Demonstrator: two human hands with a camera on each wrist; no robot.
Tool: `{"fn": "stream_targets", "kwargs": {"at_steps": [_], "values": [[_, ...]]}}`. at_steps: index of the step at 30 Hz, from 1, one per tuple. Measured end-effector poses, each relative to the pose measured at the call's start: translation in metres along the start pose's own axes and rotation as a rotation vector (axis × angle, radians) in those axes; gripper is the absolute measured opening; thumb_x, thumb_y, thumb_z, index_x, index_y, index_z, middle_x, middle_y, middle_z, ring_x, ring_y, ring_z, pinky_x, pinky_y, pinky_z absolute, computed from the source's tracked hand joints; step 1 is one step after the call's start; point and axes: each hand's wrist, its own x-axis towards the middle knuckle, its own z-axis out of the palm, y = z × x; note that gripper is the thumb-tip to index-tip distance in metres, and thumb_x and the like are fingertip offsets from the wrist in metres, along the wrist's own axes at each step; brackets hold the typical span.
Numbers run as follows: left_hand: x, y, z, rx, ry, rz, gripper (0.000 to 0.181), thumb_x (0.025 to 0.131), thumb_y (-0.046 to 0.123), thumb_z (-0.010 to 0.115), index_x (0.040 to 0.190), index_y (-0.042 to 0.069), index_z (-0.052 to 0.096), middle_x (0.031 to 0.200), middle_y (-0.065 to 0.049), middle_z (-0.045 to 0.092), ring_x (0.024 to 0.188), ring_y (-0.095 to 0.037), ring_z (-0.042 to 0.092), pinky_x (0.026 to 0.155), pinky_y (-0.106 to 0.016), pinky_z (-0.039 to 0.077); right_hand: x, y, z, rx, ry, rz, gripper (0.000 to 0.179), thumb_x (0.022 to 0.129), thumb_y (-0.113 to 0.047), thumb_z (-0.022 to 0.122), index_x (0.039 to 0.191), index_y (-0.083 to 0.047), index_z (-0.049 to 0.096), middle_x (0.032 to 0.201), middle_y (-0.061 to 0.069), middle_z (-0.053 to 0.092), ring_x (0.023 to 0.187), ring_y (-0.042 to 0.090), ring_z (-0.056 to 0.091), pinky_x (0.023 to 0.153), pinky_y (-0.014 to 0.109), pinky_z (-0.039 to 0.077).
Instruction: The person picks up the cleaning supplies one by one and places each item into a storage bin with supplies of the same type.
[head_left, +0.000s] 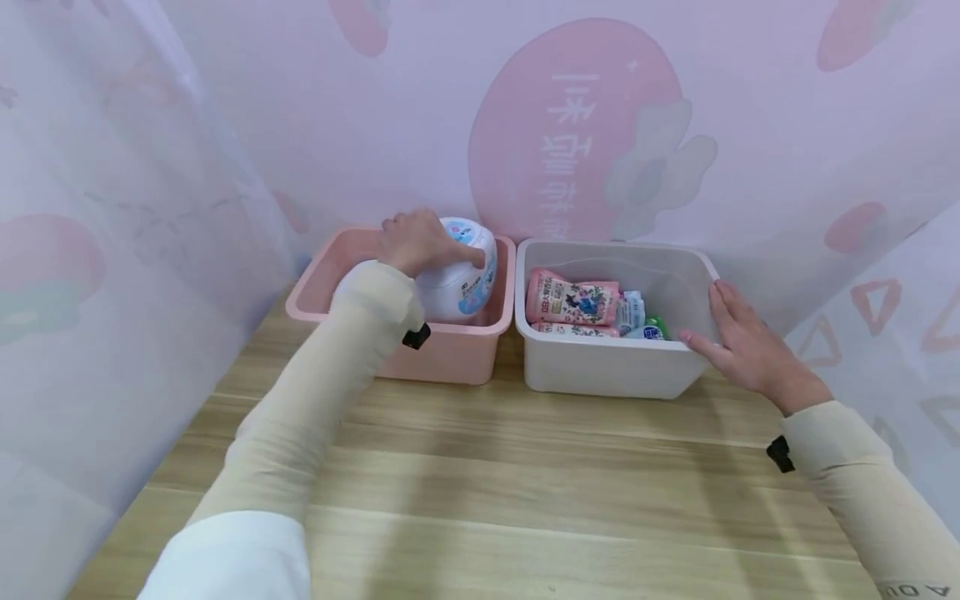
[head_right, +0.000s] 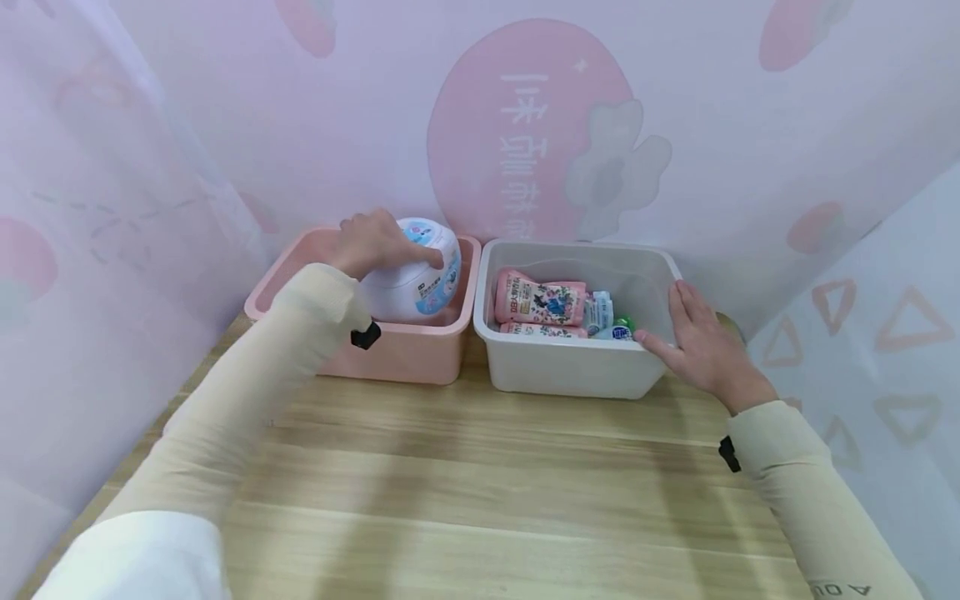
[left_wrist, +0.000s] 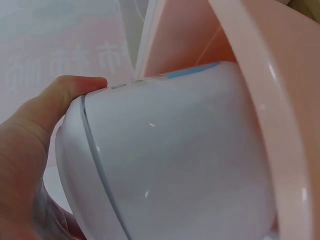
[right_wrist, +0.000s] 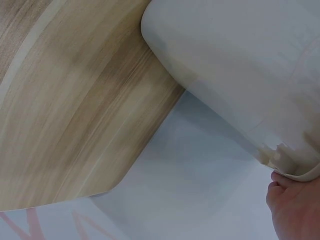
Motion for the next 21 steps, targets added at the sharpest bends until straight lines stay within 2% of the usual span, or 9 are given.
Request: {"fn": "stream_targets", "kwargs": {"at_steps": [5,12,18,21], "values": [[0.004,0.003,0.016,-0.005,0.013,-0.027,0.077,0.072,0.073,0.079,0.111,0.008,0.067,0.116,-0.016,0.063,0.117,-0.035,0.051,0.11,-0.053,0.043,-0.001,0.0,-0.002,0.006,-0.003,0.004,0.101,0.108,-0.061,0.042,0.165,0.002,-0.012,0.176,0.022,-0.018,0.164,0.047,-0.011,0.128,0.072,0.008],[0.005,0.012,0.038,-0.008,0.037,-0.129,0.088,0.072,0.076,0.08,0.119,0.003,0.066,0.127,-0.02,0.06,0.123,-0.038,0.051,0.11,-0.052,0.048,-0.002,0.001,-0.003,0.006,0.004,0.002,0.101,0.108,-0.06,0.043,0.165,0.004,-0.012,0.175,0.025,-0.017,0.163,0.048,-0.01,0.128,0.072,0.008],[0.006,0.008,0.055,-0.032,0.06,-0.145,0.099,0.071,0.075,0.082,0.131,-0.001,0.061,0.136,-0.023,0.057,0.128,-0.04,0.052,0.114,-0.053,0.048,0.0,0.003,-0.002,0.005,0.014,-0.007,0.1,0.109,-0.059,0.043,0.165,0.004,-0.011,0.175,0.026,-0.016,0.163,0.049,-0.01,0.128,0.072,0.008],[0.007,0.007,0.063,0.011,0.051,-0.148,0.099,0.071,0.078,0.08,0.126,-0.002,0.063,0.136,-0.024,0.058,0.127,-0.04,0.054,0.113,-0.053,0.05,-0.001,0.006,-0.001,-0.001,0.023,-0.017,0.099,0.109,-0.057,0.043,0.164,0.006,-0.01,0.175,0.029,-0.015,0.163,0.05,-0.009,0.129,0.071,0.008]]}}
